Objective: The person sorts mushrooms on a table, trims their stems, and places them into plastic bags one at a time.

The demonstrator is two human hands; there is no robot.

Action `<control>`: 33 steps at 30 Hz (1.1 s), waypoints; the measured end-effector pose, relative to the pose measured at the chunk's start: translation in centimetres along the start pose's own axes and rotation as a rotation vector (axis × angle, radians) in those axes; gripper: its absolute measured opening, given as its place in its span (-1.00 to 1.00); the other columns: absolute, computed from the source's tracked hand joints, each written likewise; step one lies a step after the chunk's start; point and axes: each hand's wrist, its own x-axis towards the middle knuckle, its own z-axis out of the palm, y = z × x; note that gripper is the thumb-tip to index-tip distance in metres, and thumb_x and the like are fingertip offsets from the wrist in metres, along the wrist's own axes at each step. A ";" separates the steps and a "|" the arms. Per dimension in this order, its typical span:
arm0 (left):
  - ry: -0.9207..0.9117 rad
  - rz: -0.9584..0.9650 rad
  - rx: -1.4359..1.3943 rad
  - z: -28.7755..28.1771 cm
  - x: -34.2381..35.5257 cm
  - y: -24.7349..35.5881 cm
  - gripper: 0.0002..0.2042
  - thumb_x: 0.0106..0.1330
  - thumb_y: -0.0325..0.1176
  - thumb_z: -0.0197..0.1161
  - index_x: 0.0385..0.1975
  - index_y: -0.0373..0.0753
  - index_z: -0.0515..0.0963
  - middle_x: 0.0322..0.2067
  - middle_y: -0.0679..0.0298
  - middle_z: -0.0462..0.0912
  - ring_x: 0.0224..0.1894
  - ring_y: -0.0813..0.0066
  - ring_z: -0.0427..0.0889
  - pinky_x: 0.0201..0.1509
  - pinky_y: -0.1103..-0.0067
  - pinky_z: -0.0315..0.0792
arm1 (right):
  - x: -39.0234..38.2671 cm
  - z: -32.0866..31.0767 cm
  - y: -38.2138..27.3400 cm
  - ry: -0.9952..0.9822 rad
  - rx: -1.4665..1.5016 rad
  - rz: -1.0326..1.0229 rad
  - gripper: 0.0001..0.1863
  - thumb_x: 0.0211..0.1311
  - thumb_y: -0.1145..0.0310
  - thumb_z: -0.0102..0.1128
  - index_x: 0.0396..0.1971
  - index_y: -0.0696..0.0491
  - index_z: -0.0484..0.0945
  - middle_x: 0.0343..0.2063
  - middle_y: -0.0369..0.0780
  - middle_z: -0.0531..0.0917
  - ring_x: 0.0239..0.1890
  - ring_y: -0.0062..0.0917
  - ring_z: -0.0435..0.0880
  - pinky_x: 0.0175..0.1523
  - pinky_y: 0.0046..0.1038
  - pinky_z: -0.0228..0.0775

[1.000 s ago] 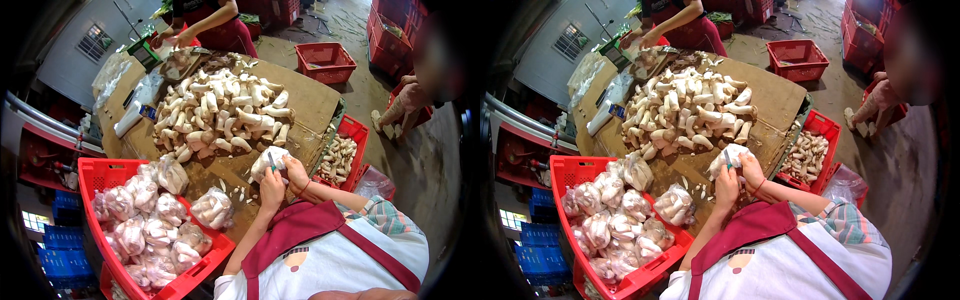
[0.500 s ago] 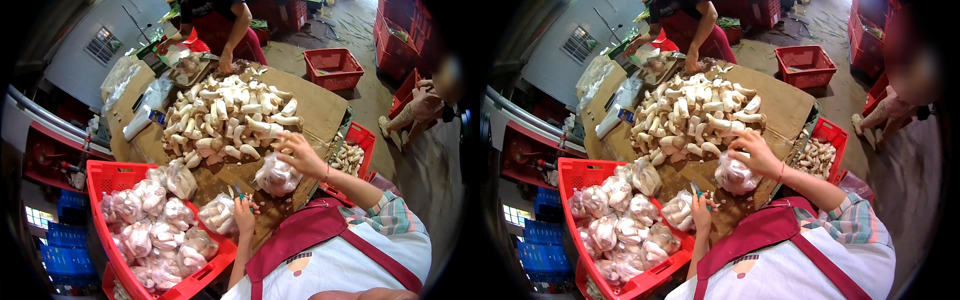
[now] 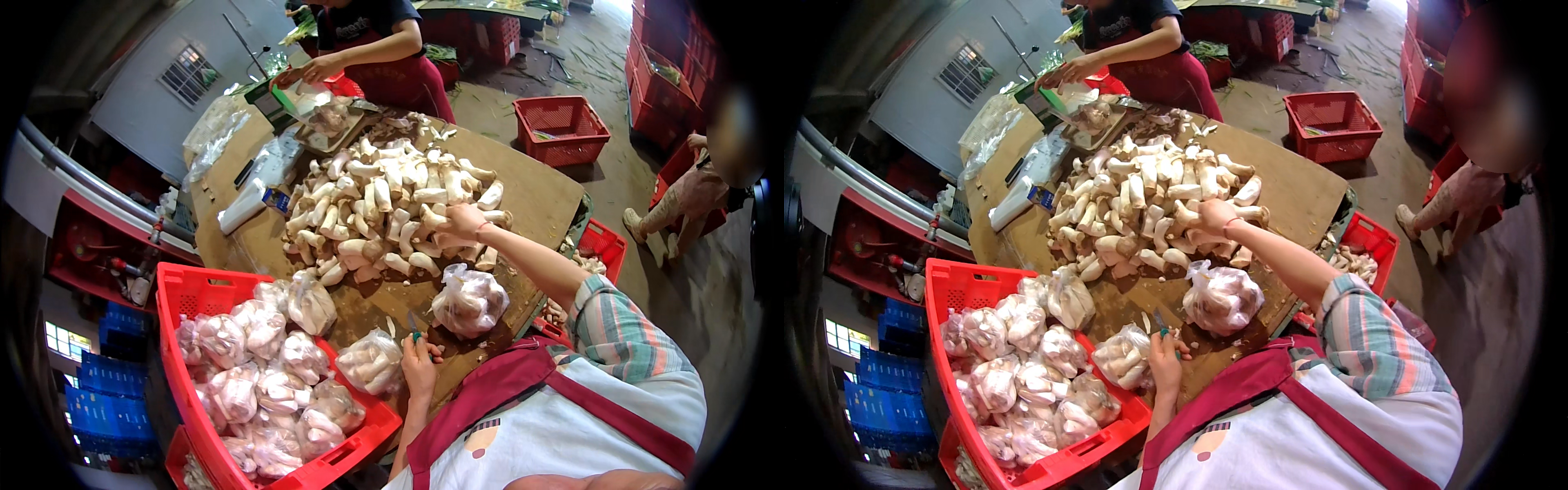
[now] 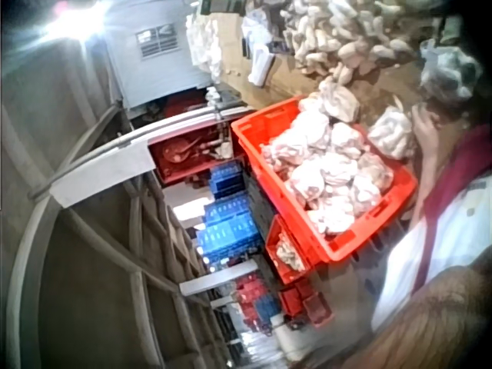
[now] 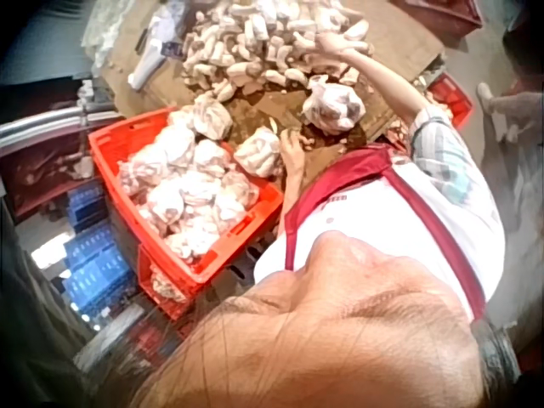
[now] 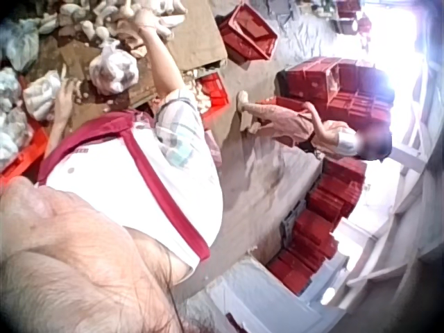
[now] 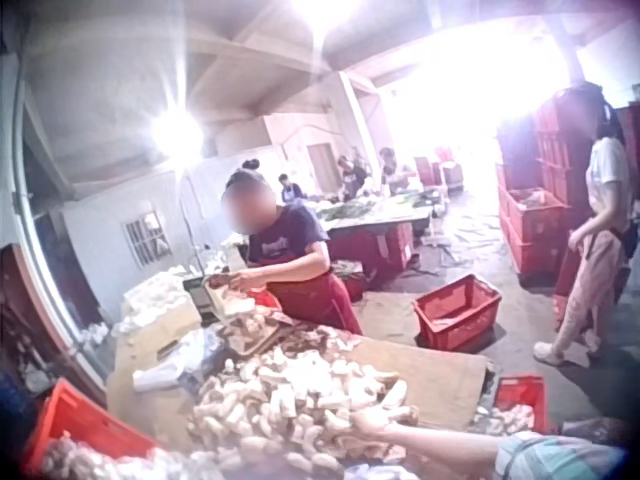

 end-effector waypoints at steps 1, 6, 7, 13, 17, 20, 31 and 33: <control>0.062 0.029 -0.001 -0.4 -0.2 0.2 -0.80 0.47 -0.32 -0.10 -0.22 -0.33 0.38 -0.60 0.29 0.49 -0.62 0.61 0.46 -0.52 0.68 0.39 | -0.6 -1.2 -0.5 -0.074 0.369 0.063 -0.49 0.04 -0.04 0.25 -0.41 0.20 0.63 -0.49 -0.19 0.67 -0.34 -0.40 0.65 -0.16 -0.38 0.48; 0.221 0.125 0.041 -1.3 0.4 1.8 -0.81 0.46 -0.32 -0.07 -0.27 -0.31 0.39 -0.59 0.36 0.39 -0.59 0.63 0.34 -0.51 0.65 0.26 | -6.5 -3.7 -3.5 -0.289 1.811 0.175 -0.76 0.24 0.36 0.20 -0.16 0.16 0.54 -0.31 -0.26 0.63 -0.31 -0.63 0.63 -0.19 -0.62 0.51; 0.236 0.183 0.039 -0.9 0.9 2.2 -0.81 0.46 -0.30 -0.05 -0.24 -0.31 0.40 -0.57 0.39 0.36 -0.55 0.61 0.32 -0.47 0.62 0.25 | -8.2 -4.5 -4.2 -0.288 1.872 0.156 -0.73 0.23 0.38 0.21 -0.11 0.16 0.50 -0.27 -0.24 0.63 -0.29 -0.61 0.64 -0.16 -0.60 0.53; 0.168 0.562 0.398 3.5 2.1 8.2 -0.81 0.44 -0.34 -0.03 -0.15 -0.30 0.47 -0.49 0.24 0.52 -0.50 0.41 0.49 -0.45 0.50 0.35 | -15.5 -5.9 -6.0 0.065 1.858 0.182 -0.63 0.15 0.47 0.28 -0.04 0.13 0.45 -0.19 -0.24 0.61 -0.16 -0.52 0.62 -0.07 -0.47 0.48; 0.051 0.764 0.594 6.2 1.8 9.3 -0.81 0.37 -0.41 0.02 -0.10 -0.33 0.43 -0.33 -0.04 0.60 -0.30 -0.01 0.61 -0.26 0.27 0.46 | -18.9 -6.4 -6.1 0.276 1.781 0.134 -0.65 0.15 0.52 0.25 -0.04 0.10 0.46 -0.17 -0.25 0.61 -0.13 -0.53 0.60 0.00 -0.44 0.44; -0.022 0.857 0.716 7.8 1.4 9.0 -0.78 0.33 -0.45 0.05 -0.06 -0.33 0.39 -0.36 -0.02 0.59 -0.35 0.04 0.61 -0.32 0.28 0.46 | -21.1 -7.0 -6.2 0.443 1.681 0.143 -0.70 0.10 0.52 0.32 -0.13 0.11 0.53 -0.23 -0.29 0.64 -0.19 -0.60 0.61 -0.06 -0.55 0.45; -0.285 1.016 0.840 13.6 -0.8 9.0 -0.78 0.25 -0.49 0.03 -0.12 -0.34 0.38 -0.51 0.11 0.58 -0.52 0.19 0.61 -0.50 0.39 0.46 | -27.6 -6.1 -3.9 0.819 1.411 0.218 -0.53 0.04 0.53 0.39 -0.07 0.00 0.36 -0.30 -0.37 0.53 -0.24 -0.74 0.52 -0.16 -0.69 0.41; -0.306 1.013 0.844 14.2 -1.2 8.3 -0.78 0.24 -0.50 0.02 -0.12 -0.34 0.38 -0.51 0.12 0.58 -0.51 0.19 0.62 -0.50 0.39 0.47 | -28.6 -6.7 -4.0 0.863 1.352 0.228 -0.53 0.04 0.53 0.39 -0.07 0.00 0.36 -0.30 -0.38 0.53 -0.24 -0.74 0.52 -0.16 -0.68 0.41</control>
